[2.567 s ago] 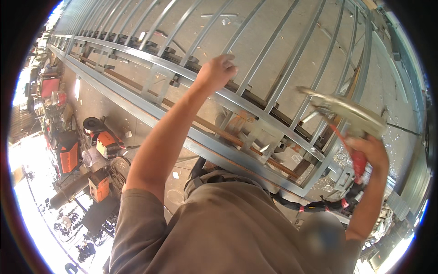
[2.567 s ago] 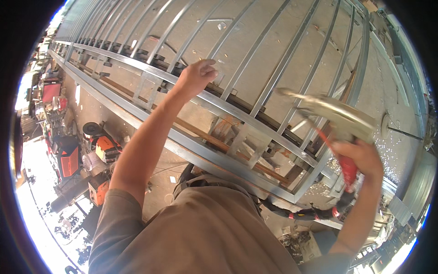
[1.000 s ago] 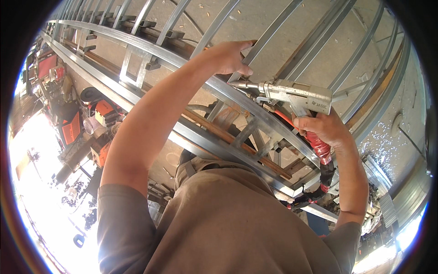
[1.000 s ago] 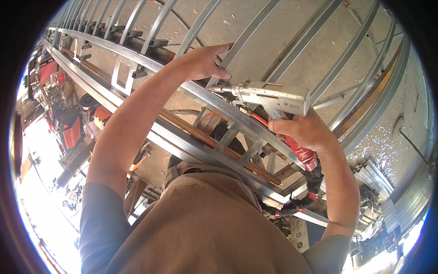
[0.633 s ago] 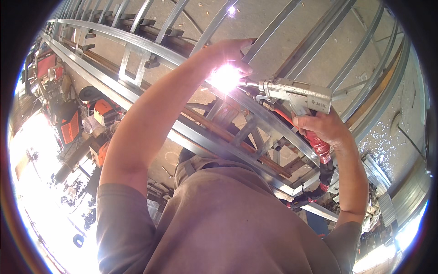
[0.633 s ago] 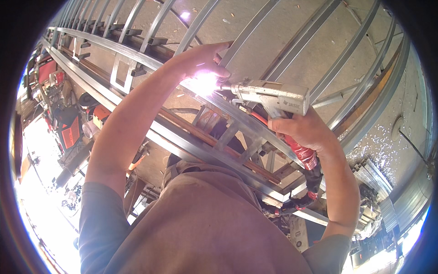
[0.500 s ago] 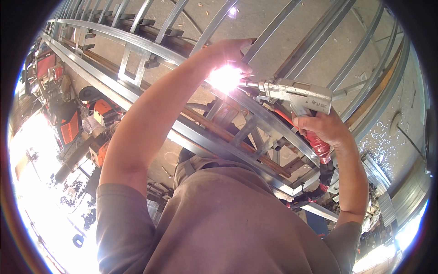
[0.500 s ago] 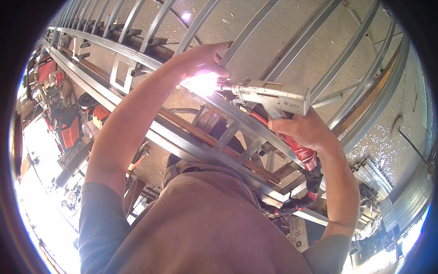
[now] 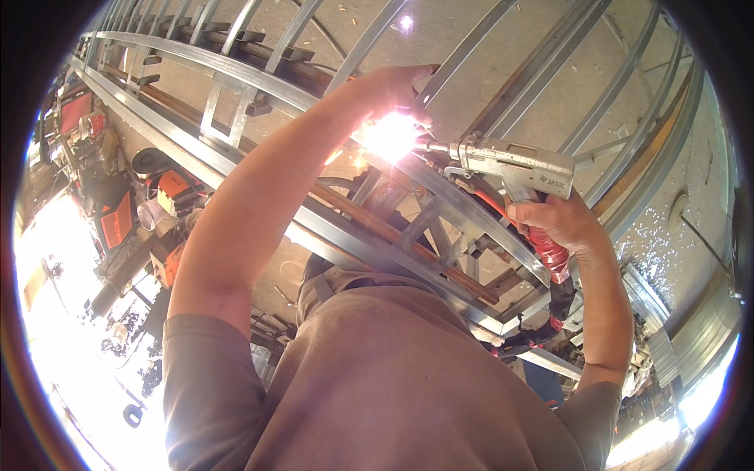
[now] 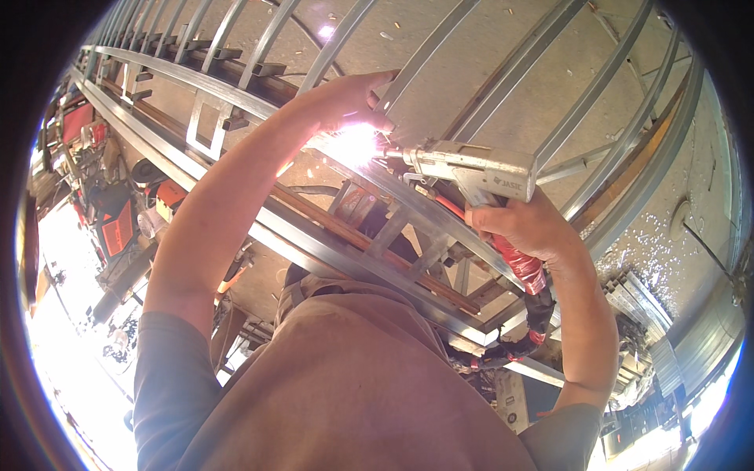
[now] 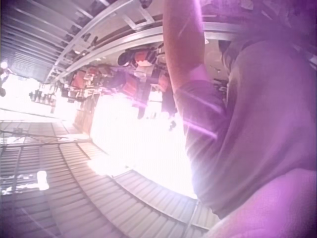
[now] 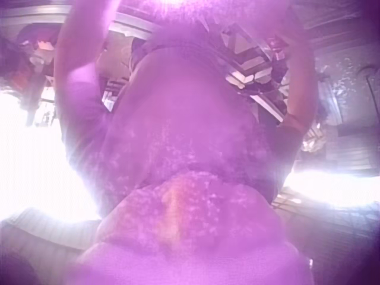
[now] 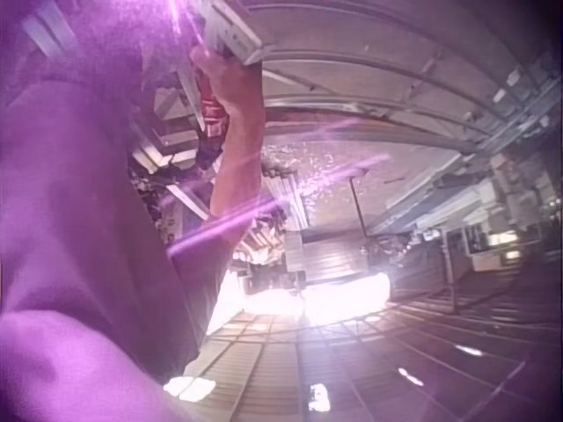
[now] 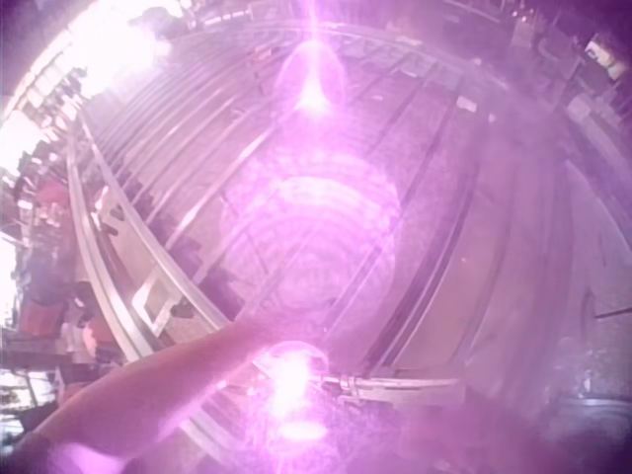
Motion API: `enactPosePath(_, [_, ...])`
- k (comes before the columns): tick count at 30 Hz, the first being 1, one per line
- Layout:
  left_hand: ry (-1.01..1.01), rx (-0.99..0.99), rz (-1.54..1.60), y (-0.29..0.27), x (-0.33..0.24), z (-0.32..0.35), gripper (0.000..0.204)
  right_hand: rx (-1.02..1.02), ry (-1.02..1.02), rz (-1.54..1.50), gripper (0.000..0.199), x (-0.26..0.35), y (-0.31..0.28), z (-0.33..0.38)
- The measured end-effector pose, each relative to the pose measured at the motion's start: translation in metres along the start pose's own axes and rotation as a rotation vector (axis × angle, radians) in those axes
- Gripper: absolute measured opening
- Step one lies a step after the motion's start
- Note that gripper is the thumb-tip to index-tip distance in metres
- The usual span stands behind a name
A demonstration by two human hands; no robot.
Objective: The person welds a metal frame using a handheld welding torch, moving along joints and seams to create welds. Sparks are visible throughout the process as the torch is guided along the frame.
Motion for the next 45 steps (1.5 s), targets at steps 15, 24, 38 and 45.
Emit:
enactPosePath(15, [0.088,-0.466,-0.48,-0.011,-0.026,0.0,0.059,-0.101,-0.004,-0.071,0.044,-0.012,-0.036,0.055])
enactPosePath(24, [0.1,-0.122,-0.437,0.102,-0.05,-0.023,0.084,-0.117,0.142,-0.079,0.052,-0.062,-0.067,0.092])
enactPosePath(38, [0.036,-0.029,-0.296,0.101,-0.039,-0.029,0.102,-0.094,0.063,-0.011,0.031,-0.055,-0.058,0.077])
enactPosePath(45, [0.027,-0.055,-0.338,0.101,-0.045,-0.025,0.101,-0.088,0.066,0.036,0.032,-0.055,-0.058,0.077])
Point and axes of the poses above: each hand's wrist, its own z-axis away from the middle knuckle, its own y-axis out of the palm, x = y × z, the point moved 4 cm from there along -z, towards the middle knuckle, and after that the axes turned 9 degrees about -y, right-handed, at the moved point
